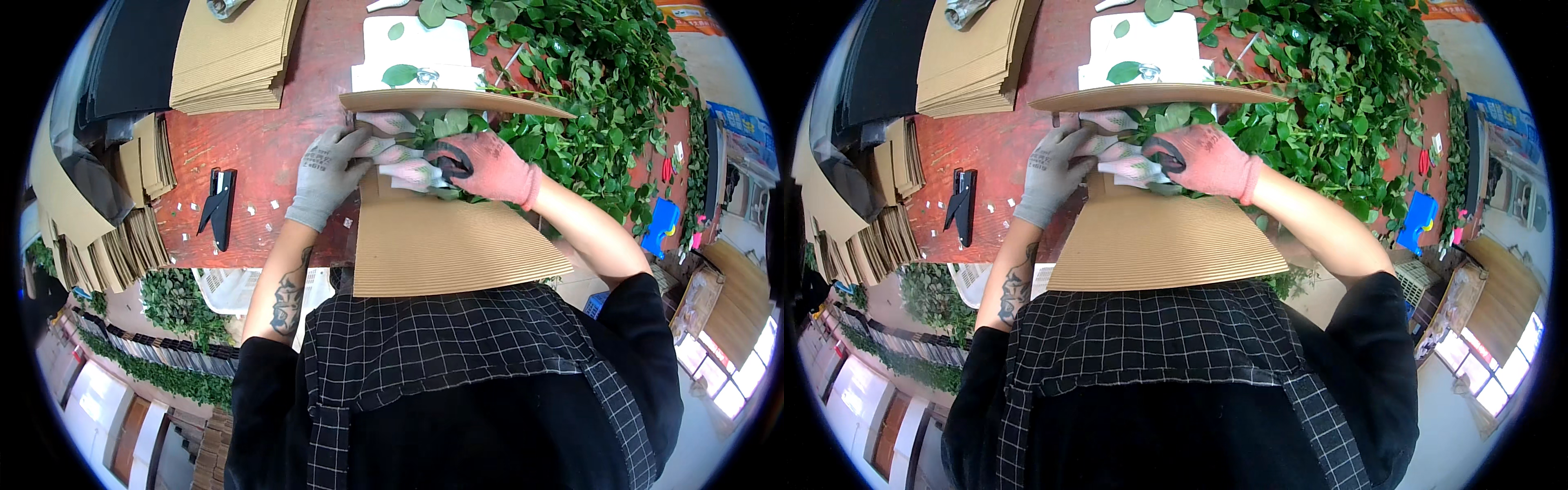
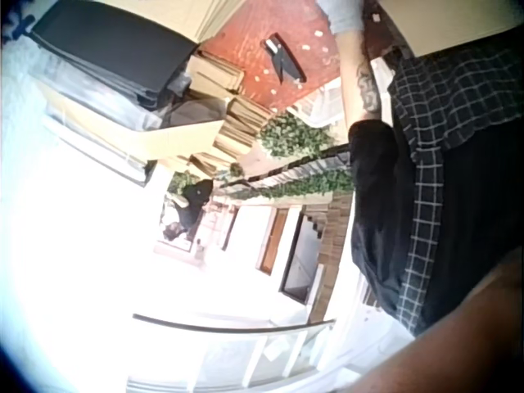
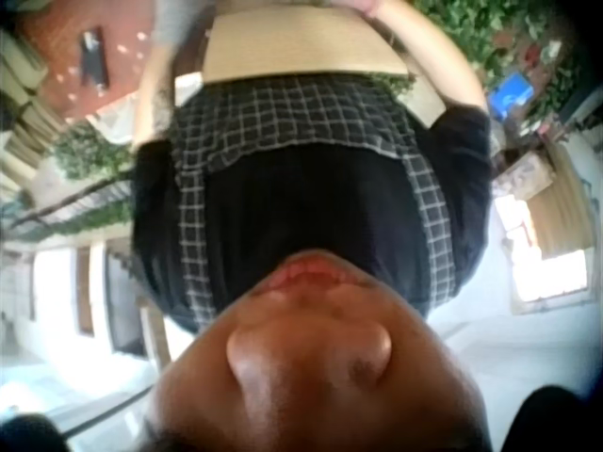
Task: The person prepares cardboard packaging and then places flowers into the prepared box by hand.
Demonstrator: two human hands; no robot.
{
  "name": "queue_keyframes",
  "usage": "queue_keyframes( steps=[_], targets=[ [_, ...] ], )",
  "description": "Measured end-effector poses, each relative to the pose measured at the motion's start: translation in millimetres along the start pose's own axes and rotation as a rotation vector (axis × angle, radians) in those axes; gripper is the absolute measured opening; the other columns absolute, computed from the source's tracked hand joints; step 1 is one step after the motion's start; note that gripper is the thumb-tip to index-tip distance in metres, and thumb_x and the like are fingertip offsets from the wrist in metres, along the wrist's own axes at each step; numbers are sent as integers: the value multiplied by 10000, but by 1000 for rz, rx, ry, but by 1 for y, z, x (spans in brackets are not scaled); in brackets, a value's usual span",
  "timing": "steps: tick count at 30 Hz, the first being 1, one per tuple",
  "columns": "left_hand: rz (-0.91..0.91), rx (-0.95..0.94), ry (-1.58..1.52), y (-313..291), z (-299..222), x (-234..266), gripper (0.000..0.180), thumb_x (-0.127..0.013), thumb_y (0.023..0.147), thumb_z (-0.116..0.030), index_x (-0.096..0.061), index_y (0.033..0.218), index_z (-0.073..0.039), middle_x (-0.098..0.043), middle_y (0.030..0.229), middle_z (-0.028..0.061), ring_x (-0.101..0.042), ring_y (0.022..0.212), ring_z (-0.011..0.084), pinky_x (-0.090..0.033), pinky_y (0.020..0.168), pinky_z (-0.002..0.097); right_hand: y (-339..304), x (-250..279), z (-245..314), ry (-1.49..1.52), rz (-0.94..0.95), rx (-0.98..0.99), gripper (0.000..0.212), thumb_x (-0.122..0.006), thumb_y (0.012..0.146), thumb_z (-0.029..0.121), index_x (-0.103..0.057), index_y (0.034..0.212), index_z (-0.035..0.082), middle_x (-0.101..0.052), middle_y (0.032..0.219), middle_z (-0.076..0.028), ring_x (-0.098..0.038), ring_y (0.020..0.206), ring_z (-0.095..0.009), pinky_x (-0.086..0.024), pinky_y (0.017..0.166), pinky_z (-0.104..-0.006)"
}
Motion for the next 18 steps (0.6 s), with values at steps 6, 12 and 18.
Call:
queue_keyframes(
  steps=[6, 12, 18],
  targets=[
    [23, 35, 60, -1, 11, 7, 291, -684, 754, -197, -666, 1025, -91, -609, 895, 99, -588, 848, 291, -473, 734, 401, -7, -25, -15, -115, 154, -225, 323, -554, 830, 251, -593, 1125, 126, -650, 922, -123, -628, 882, -306, -495, 792, -424],
    [92, -93, 49, 10, 7, 7, 252, -651, 792, -211, -671, 1017, -99, -626, 890, 90, -600, 813, 289, -473, 711, 396, 2, -27, 15, -277, 378, -95, 364, -552, 816, 222, -581, 1159, 101, -642, 879, -146, -636, 878, -321, -498, 781, -419],
    [158, -98, 57, 23, 1, -10, 311, -654, 785, -278, -650, 1055, -124, -646, 931, 67, -620, 827, 276, -471, 709, 392, -2, -25, 8, -67, 42, -74, 398, -578, 798, 209, -560, 1173, 78, -628, 972, -120, -628, 871, -303, -500, 793, -413]
  ],
)
Point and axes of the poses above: each hand's wrist, its own y-axis towards the middle knuckle, its own x-axis out of the back of the hand, z = x × y, the point moved 5 cm from there along y, towards the middle knuckle
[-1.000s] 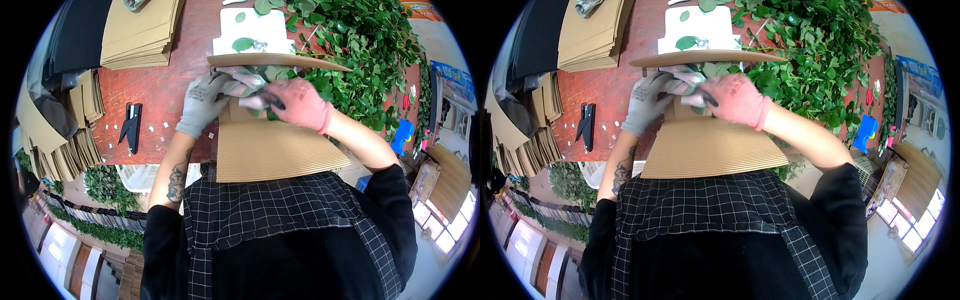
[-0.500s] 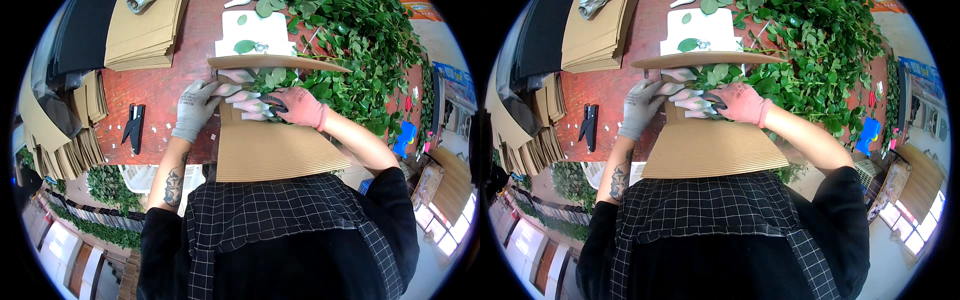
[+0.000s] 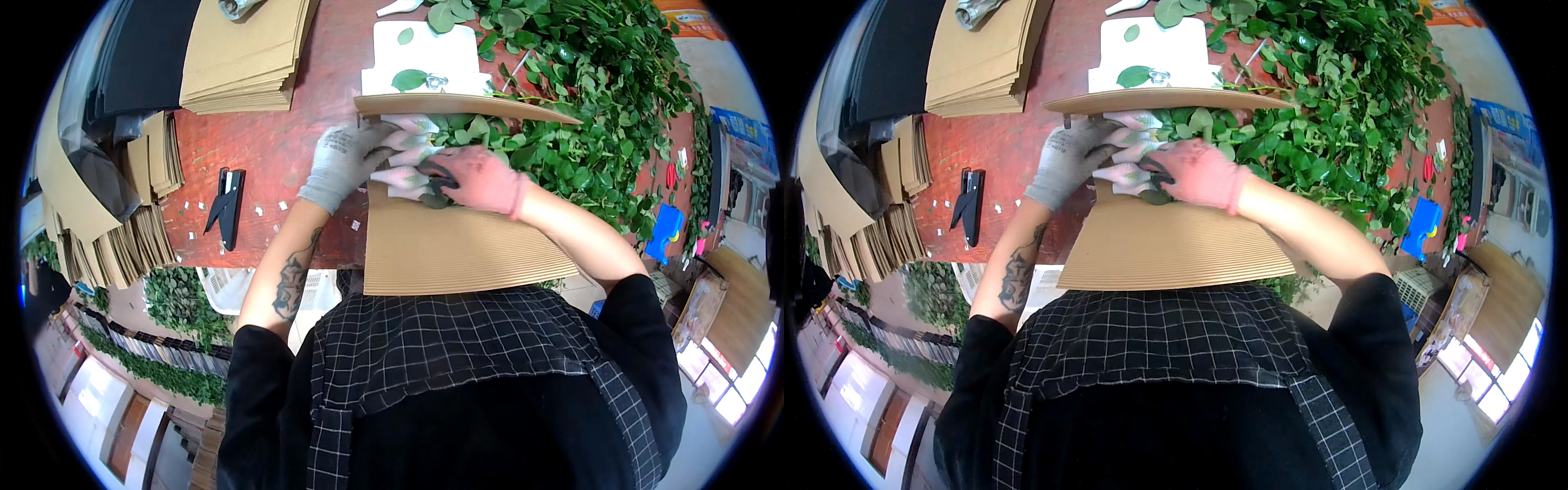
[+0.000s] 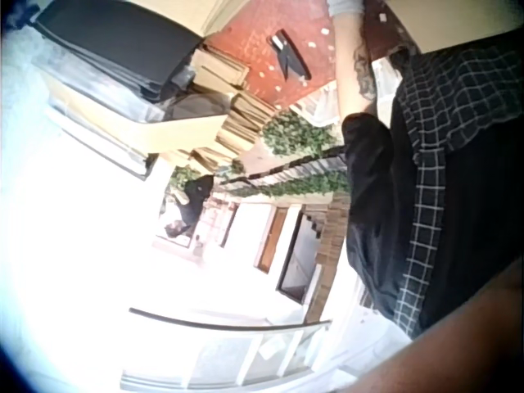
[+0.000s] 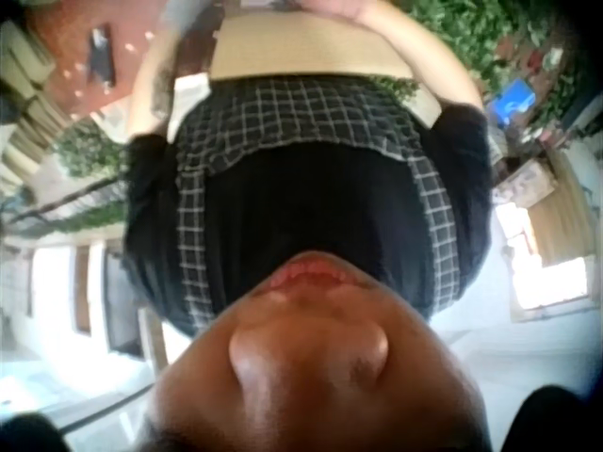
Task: The person prepares cardboard packaging and then places flowers into the prepared box by hand.
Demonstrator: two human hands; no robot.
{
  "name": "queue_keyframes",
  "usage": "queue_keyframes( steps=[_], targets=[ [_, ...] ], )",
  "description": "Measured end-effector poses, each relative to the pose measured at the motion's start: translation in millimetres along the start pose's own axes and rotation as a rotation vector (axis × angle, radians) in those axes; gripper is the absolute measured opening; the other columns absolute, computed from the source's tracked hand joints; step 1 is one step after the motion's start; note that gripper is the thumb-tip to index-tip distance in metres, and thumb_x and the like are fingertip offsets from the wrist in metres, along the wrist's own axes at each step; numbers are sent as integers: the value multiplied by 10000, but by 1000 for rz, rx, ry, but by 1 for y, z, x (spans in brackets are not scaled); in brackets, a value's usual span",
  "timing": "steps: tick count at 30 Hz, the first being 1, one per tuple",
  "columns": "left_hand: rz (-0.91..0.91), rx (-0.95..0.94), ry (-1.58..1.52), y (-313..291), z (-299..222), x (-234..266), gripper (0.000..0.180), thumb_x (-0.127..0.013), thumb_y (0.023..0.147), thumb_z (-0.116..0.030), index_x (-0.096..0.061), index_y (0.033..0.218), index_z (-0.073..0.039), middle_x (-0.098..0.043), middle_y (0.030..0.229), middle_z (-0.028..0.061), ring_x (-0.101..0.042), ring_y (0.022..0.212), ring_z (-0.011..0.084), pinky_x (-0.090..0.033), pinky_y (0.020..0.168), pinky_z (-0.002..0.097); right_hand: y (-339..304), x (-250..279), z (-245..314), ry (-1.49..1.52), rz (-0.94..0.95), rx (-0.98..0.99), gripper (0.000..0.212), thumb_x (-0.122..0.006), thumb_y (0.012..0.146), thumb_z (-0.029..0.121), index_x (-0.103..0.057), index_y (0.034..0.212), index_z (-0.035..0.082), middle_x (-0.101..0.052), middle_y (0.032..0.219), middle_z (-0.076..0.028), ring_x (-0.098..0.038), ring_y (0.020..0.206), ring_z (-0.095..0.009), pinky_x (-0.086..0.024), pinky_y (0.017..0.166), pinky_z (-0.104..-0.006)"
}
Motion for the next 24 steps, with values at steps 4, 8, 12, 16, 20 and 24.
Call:
queue_keyframes(
  steps=[4, 8, 12, 16, 20, 24],
  targets=[
    [-226, -19, 57, -10, -27, 46, 295, -658, 771, -289, -661, 1024, -138, -630, 852, 51, -610, 777, 259, -467, 696, 382, -19, 30, 4, -105, 155, 97, 270, -613, 757, 258, -625, 973, 96, -616, 967, -103, -626, 794, -290, -500, 655, -412],
    [-2, -197, -20, -7, -55, 36, 268, -666, 755, -245, -700, 981, -106, -632, 856, 42, -606, 809, 255, -473, 717, 389, -5, 11, 10, -122, 244, 1, 226, -619, 760, 276, -640, 883, 87, -635, 909, -118, -635, 801, -297, -508, 675, -416],
    [84, -160, -44, -9, -41, 5, 218, -633, 797, -268, -710, 944, -127, -653, 873, 59, -631, 780, 256, -501, 684, 383, 4, 2, 11, -279, 299, -73, 213, -596, 787, 273, -652, 858, 81, -657, 839, -126, -649, 834, -319, -521, 724, -413],
    [226, -37, 24, -9, -41, -6, 240, -626, 804, -292, -704, 973, -141, -666, 891, 58, -642, 795, 257, -510, 685, 381, 10, -6, 4, -341, 386, -27, 217, -592, 782, 263, -650, 850, 65, -660, 833, -129, -651, 826, -314, -521, 717, -415],
    [143, 32, -25, -9, -35, -7, 255, -622, 814, -306, -696, 997, -144, -665, 890, 61, -643, 789, 252, -507, 680, 386, 17, 2, 22, -178, 309, 67, 216, -585, 782, 258, -643, 832, 56, -660, 833, -140, -653, 819, -308, -521, 710, -413],
    [176, 53, -50, -8, -34, -8, 258, -623, 817, -306, -693, 1009, -149, -664, 887, 70, -640, 784, 260, -504, 677, 393, 23, -10, 26, -210, 295, 123, 261, -622, 765, 285, -614, 875, 49, -622, 798, -146, -631, 793, -307, -509, 716, -413]
  ],
)
Point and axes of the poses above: each hand's wrist, its own y-axis towards the middle knuckle, its own x-axis out of the back of the hand, z = x × y, the point moved 5 cm from there along y, towards the middle knuckle
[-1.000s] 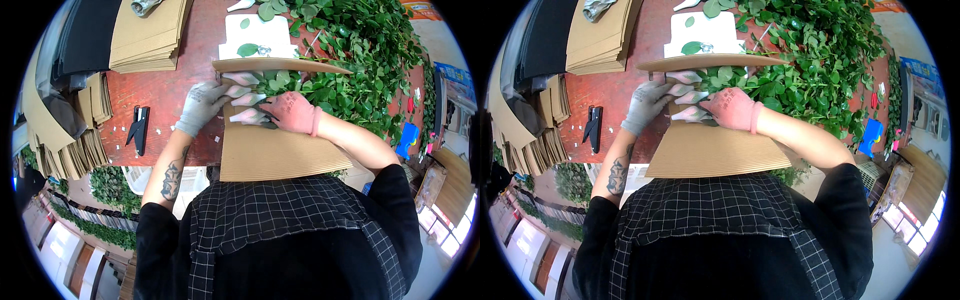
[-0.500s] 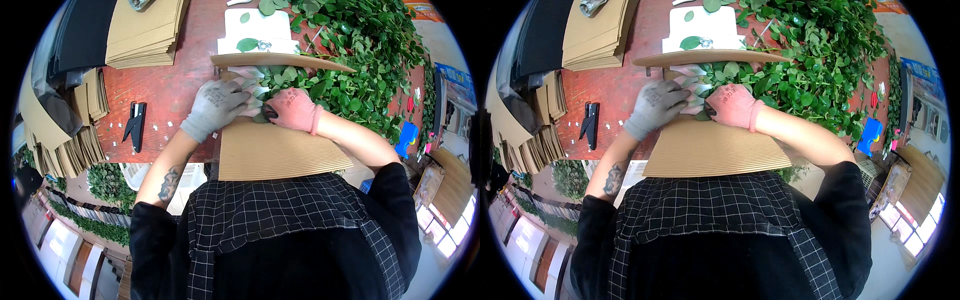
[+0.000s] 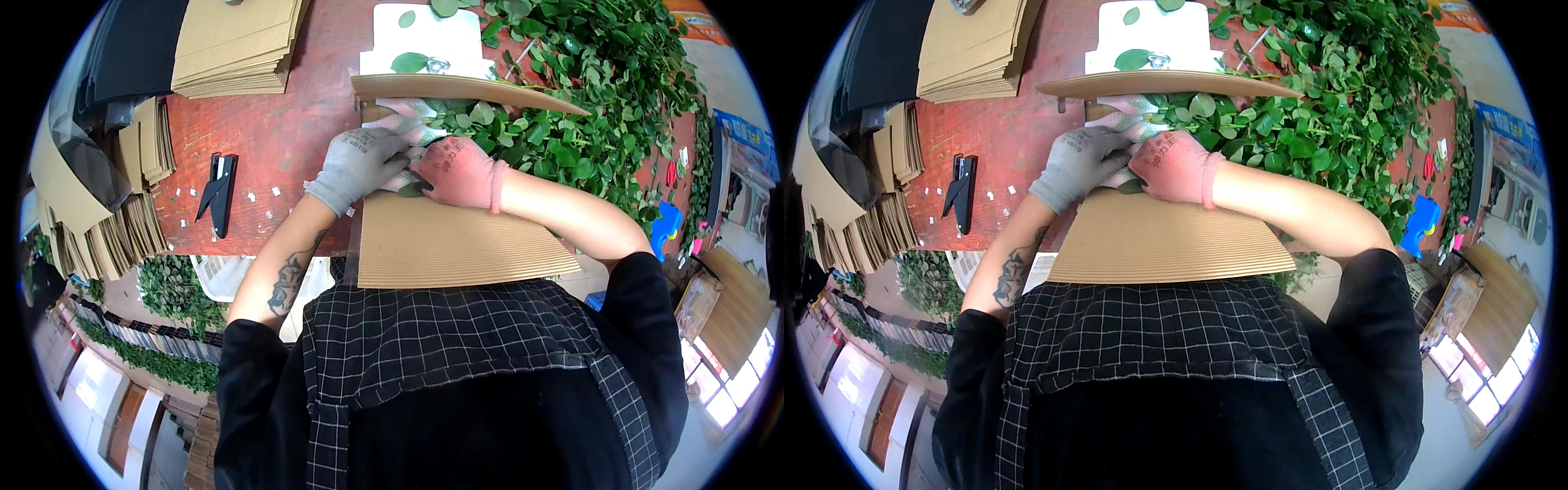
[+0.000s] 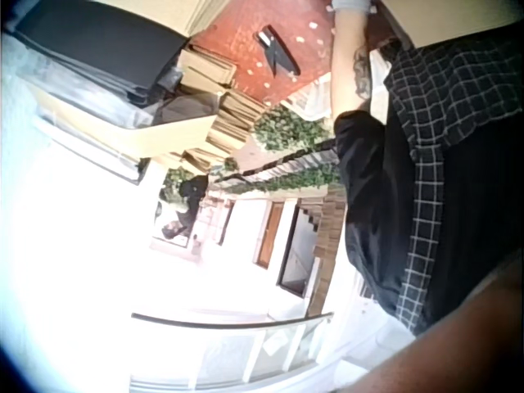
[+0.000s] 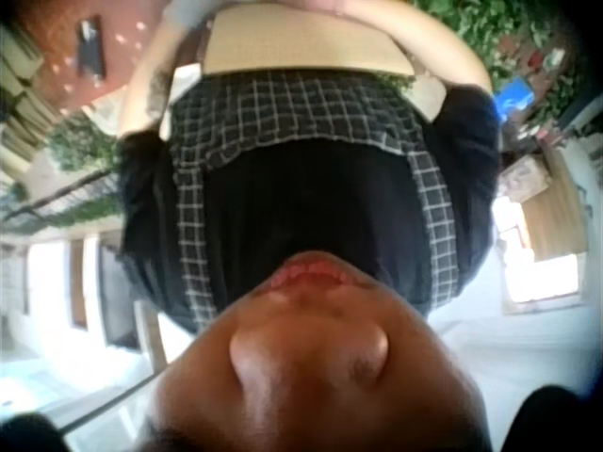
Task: The person prepares cardboard packaging and then places flowers into the prepared box by hand.
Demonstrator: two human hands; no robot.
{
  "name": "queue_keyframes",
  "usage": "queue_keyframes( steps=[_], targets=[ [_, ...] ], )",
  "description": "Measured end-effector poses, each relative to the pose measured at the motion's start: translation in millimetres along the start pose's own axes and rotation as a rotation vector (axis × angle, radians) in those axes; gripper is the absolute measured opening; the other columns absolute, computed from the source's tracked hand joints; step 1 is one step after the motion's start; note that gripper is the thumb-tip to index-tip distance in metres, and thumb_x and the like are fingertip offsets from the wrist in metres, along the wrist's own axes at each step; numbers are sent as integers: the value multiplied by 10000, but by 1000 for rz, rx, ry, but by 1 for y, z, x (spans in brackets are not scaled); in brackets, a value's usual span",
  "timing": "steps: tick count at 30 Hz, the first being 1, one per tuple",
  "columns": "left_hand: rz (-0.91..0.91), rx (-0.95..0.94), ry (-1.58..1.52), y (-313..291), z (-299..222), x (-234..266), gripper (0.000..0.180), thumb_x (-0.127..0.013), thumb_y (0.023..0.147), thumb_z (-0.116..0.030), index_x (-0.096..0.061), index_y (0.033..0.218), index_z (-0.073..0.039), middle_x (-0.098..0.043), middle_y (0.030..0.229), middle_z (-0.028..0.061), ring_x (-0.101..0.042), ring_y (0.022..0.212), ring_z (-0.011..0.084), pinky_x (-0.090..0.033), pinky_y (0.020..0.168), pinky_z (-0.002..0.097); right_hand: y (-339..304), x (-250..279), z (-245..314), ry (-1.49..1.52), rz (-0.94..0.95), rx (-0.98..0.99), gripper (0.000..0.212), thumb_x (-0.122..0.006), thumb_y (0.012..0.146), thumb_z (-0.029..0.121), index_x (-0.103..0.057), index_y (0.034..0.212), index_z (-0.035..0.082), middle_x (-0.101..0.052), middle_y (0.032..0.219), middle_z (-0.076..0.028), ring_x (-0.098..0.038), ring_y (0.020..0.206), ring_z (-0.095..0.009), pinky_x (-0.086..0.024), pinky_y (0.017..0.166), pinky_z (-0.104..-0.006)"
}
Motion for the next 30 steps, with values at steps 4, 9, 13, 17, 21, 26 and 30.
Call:
queue_keyframes(
  steps=[4, 9, 13, 17, 21, 26, 30],
  targets=[
    [82, 11, 11, -17, 0, 19, 239, -612, 816, -330, -680, 957, -149, -660, 880, 74, -639, 821, 267, -502, 704, 397, -5, -4, -8, 8, 8, -55, 274, -622, 774, 286, -624, 931, 62, -629, 819, -145, -631, 825, -309, -506, 735, -419],
    [200, 37, -23, -30, 16, 0, 246, -587, 830, -368, -657, 902, -143, -655, 864, 66, -640, 850, 260, -502, 731, 396, -10, -5, -9, 42, 64, -25, 283, -627, 763, 260, -626, 967, 63, -635, 849, -142, -628, 866, -312, -502, 757, -423],
    [245, -6, 65, -26, 12, -2, 217, -575, 841, -334, -647, 917, -144, -649, 863, 58, -635, 853, 258, -499, 726, 402, -6, -12, -14, -17, 59, -40, 267, -628, 758, 257, -622, 936, 58, -635, 840, -144, -630, 852, -317, -503, 752, -425],
    [155, -152, 62, -29, 14, 0, 177, -562, 845, -289, -632, 898, -135, -638, 860, 53, -630, 838, 257, -498, 713, 396, -6, -15, -18, 19, 97, -78, 241, -622, 765, 261, -620, 901, 61, -632, 822, -152, -632, 822, -314, -504, 738, -428],
    [118, -153, 61, -44, 19, 17, 164, -566, 836, -276, -621, 870, -125, -626, 842, 62, -628, 818, 263, -496, 702, 393, -8, -22, -20, -10, 14, -26, 244, -628, 763, 266, -618, 907, 69, -633, 827, -152, -633, 818, -310, -504, 734, -426],
    [86, 151, 219, -79, 60, 63, 199, -609, 786, -177, -640, 968, -102, -652, 971, 92, -634, 894, 280, -512, 754, 372, -9, -22, -22, 31, 17, -55, 222, -588, 781, 246, -641, 922, 83, -654, 820, -136, -647, 817, -317, -515, 723, -410],
    [-5, 83, 30, -55, 25, 85, 277, -585, 803, -107, -649, 1064, -41, -670, 951, 129, -636, 918, 309, -501, 818, 384, -13, -20, -21, 57, -129, 54, 216, -588, 776, 239, -641, 921, 88, -654, 817, -127, -648, 819, -304, -512, 719, -414]
  ],
)
Point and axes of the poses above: each hand's wrist, its own y-axis towards the middle knuckle, its own x-axis out of the back of the hand, z = x × y, the point moved 5 cm from there along y, towards the middle knuckle
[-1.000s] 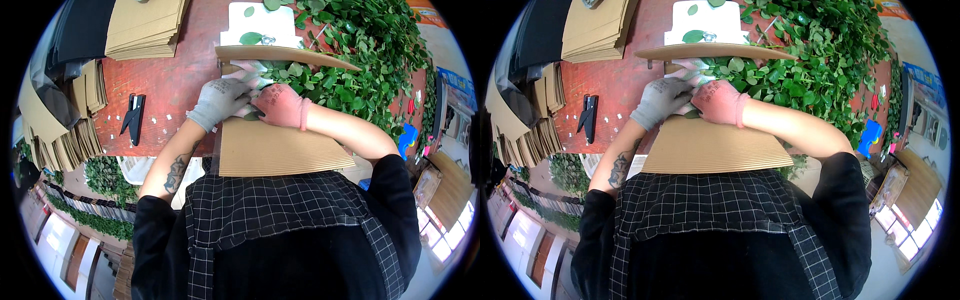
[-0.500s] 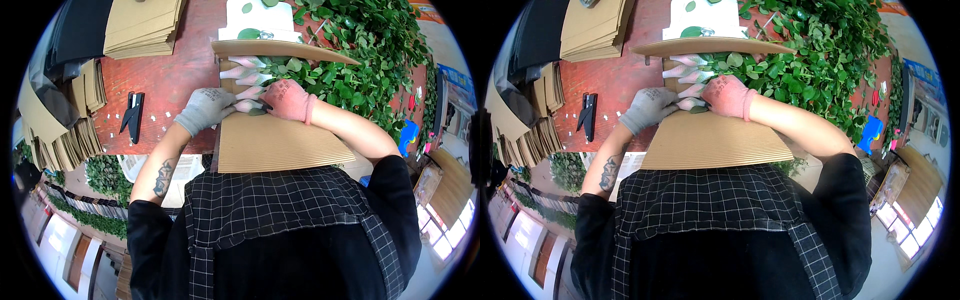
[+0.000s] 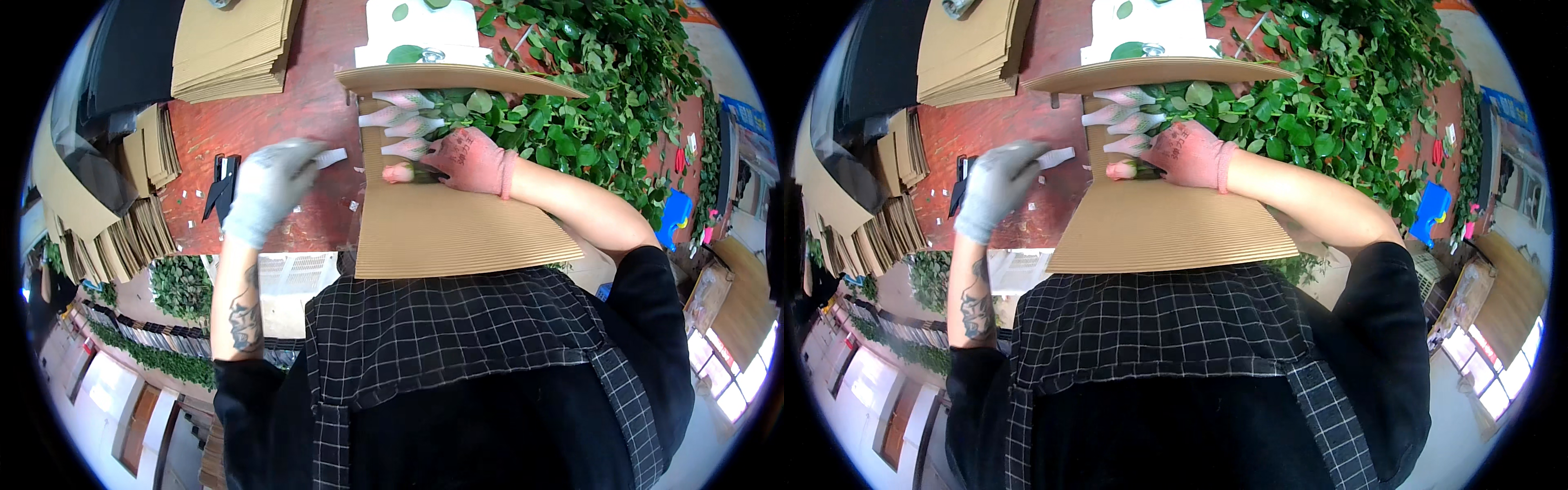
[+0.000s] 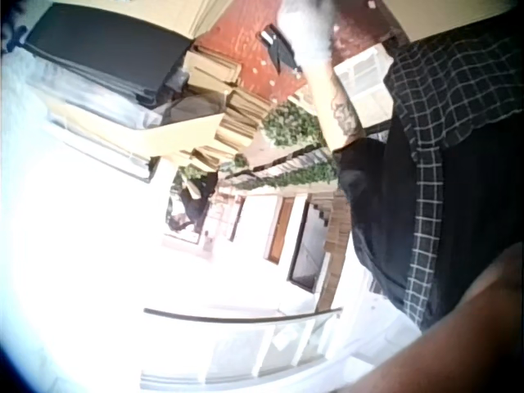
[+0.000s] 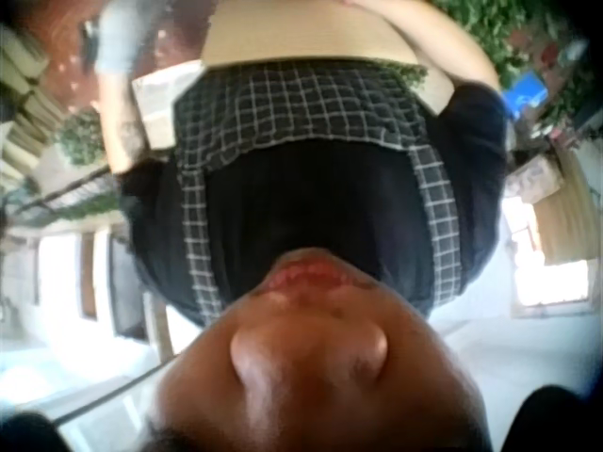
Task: The person prepares cardboard packaging and then places flowers into the prepared box by hand.
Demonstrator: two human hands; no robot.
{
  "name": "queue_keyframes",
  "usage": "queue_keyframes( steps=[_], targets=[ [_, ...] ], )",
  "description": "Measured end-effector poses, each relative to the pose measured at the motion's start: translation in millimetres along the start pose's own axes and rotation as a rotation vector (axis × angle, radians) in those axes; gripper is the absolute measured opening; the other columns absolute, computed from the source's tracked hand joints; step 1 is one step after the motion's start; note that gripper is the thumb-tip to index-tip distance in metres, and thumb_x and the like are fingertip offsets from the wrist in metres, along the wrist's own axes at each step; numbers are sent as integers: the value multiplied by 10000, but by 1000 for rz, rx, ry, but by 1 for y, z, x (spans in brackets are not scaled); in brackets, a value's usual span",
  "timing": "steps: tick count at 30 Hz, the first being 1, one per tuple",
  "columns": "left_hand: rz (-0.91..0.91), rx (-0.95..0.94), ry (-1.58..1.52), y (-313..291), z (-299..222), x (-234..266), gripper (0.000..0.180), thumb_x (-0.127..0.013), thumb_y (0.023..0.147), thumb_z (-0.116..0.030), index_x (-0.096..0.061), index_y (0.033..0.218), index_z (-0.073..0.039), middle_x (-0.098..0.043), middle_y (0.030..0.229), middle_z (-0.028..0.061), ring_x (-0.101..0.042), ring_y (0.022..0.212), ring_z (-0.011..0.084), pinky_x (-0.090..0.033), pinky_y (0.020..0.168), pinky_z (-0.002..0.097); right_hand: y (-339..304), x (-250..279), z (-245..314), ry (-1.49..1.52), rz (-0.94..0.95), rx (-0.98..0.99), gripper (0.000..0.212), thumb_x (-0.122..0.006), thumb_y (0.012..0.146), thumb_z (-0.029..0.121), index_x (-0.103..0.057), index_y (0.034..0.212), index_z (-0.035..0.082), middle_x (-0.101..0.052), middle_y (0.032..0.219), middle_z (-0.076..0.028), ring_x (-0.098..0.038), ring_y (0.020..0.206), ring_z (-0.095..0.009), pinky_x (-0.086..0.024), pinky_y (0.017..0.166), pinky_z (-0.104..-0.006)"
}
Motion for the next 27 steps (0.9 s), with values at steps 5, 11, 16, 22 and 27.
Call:
queue_keyframes(
  steps=[5, 11, 16, 22, 27],
  targets=[
    [326, -154, -340, 27, -43, -56, 309, -499, 879, -270, -666, 1080, -105, -660, 1079, 109, -621, 975, 306, -481, 890, 392, 2, -2, -2, 74, 83, -18, 326, -647, 729, 216, -651, 1038, 112, -644, 937, -105, -633, 834, -306, -503, 741, -414],
    [415, -133, -322, 21, -33, -73, 337, -524, 884, -281, -645, 1144, -104, -648, 1120, 138, -627, 996, 310, -474, 906, 389, -10, 24, -8, 97, -172, -153, 256, -621, 767, 258, -614, 966, 97, -624, 880, -105, -633, 793, -305, -506, 678, -408],
    [495, -45, -401, 21, -36, -74, 324, -528, 881, -285, -664, 1112, -103, -674, 1040, 141, -644, 944, 313, -489, 871, 384, 9, 9, -2, -157, -15, -171, 221, -581, 766, 228, -577, 919, 69, -633, 807, -115, -647, 738, -311, -507, 640, -428],
    [385, -101, -337, 17, -33, -83, 331, -484, 892, -333, -671, 1124, -189, -659, 1094, 113, -629, 974, 313, -478, 905, 390, 20, 1, 1, -233, 24, -136, 255, -607, 768, 233, -546, 941, 55, -609, 825, -122, -634, 732, -292, -501, 598, -407],
    [269, -65, -280, 18, -30, -76, 290, -538, 862, -311, -675, 1080, -178, -663, 1028, 96, -643, 917, 283, -502, 819, 376, 15, -2, 3, -269, -105, -54, 243, -590, 748, 172, -549, 958, 59, -589, 848, -122, -633, 721, -291, -509, 591, -397]
  ],
)
Point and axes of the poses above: each hand's wrist, its own y-axis towards the middle knuckle, its own x-axis out of the back of the hand, z = x × y, the point moved 5 cm from there along y, towards the middle knuckle
